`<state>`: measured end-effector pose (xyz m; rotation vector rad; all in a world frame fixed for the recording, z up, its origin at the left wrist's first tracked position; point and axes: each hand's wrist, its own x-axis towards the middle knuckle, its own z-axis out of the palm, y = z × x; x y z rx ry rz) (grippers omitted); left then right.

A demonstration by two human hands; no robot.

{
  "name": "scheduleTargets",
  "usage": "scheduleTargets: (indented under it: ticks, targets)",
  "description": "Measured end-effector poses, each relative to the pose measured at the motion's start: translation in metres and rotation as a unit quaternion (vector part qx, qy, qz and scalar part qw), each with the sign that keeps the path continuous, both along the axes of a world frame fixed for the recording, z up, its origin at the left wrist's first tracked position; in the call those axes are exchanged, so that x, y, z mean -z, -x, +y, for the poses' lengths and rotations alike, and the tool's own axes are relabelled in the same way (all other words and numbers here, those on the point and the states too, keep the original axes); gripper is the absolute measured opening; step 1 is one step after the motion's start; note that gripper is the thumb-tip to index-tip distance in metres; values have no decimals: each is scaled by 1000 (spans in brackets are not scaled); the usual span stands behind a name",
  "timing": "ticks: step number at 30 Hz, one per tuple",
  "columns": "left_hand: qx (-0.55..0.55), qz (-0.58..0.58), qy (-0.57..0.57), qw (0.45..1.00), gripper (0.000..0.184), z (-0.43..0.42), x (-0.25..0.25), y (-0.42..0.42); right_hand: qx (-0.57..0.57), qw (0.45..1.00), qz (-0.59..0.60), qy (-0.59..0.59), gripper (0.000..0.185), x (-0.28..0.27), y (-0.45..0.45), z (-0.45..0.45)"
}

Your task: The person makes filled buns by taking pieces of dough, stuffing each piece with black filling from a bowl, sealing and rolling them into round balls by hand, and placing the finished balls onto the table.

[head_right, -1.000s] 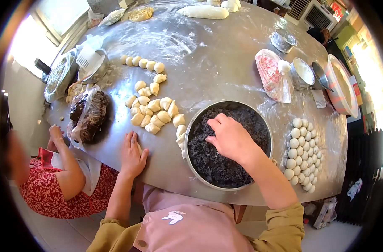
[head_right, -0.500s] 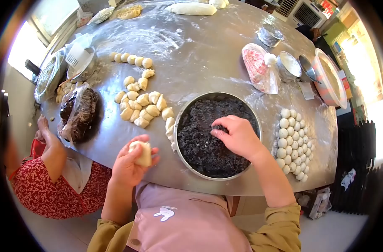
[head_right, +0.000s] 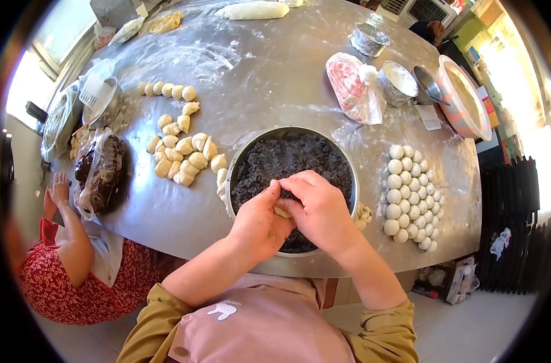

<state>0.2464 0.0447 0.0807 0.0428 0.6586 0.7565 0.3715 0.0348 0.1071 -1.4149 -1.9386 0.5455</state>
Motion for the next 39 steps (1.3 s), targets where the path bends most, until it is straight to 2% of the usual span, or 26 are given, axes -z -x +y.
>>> scheduleTargets:
  ticks: [2, 5, 9, 14, 17, 20, 22, 23, 24, 27, 30, 31, 34, 35, 38, 39]
  targets:
    - [-18, 17, -17, 1000, 34, -1, 8, 1, 8, 998, 31, 53, 31, -10, 3, -1]
    - [-46, -21, -37, 998, 32, 4, 7, 3, 54, 991, 119, 25, 32, -9, 10, -1]
    - [-106, -24, 14, 994, 27, 8, 3, 1, 53, 997, 48, -31, 28, -8, 8, 0]
    - [-83, 4, -38, 996, 21, 8, 5, 2, 83, 995, -9, -58, 24, 4, 13, -3]
    - [-83, -6, -37, 996, 19, 8, 7, 4, 68, 997, 38, -25, 24, 10, 8, 1]
    - [-80, 3, -19, 997, 19, 12, 6, 11, 91, 985, 128, 74, 27, -5, 5, 0]
    - [-84, -6, -2, 996, 21, 17, 4, 20, 116, 977, 155, 91, 33, 1, -7, 4]
    - [-86, -6, -3, 996, 21, 20, 2, 23, 95, 995, 12, 9, 32, 6, -13, 10]
    - [-84, -6, -6, 996, 21, 22, 1, 25, 73, 986, -130, -74, 30, 13, -19, 14]
    - [-75, 21, -28, 997, 21, 22, -6, 26, 59, 996, -64, -6, 27, 23, -29, 14]
    - [-50, 21, -13, 998, 21, 25, -10, 27, 50, 994, -98, -29, 21, 10, -26, 13]
    - [-42, 15, -16, 999, 22, 24, -12, 28, 45, 995, -80, -42, 26, 12, -26, 11]
    - [-20, -5, -14, 1000, 24, 20, -17, 28, -8, 996, 83, -14, 45, 13, -26, 5]
    - [-11, -10, -10, 1000, 25, 19, -18, 27, -56, 997, 23, -40, 67, 13, -25, 4]
    - [63, -71, -13, 995, 25, 17, -9, 30, -33, 994, -85, -57, 83, 19, -9, -1]
    - [56, -50, -6, 997, 24, 14, -11, 27, -18, 995, -66, -66, 79, 24, -3, -1]
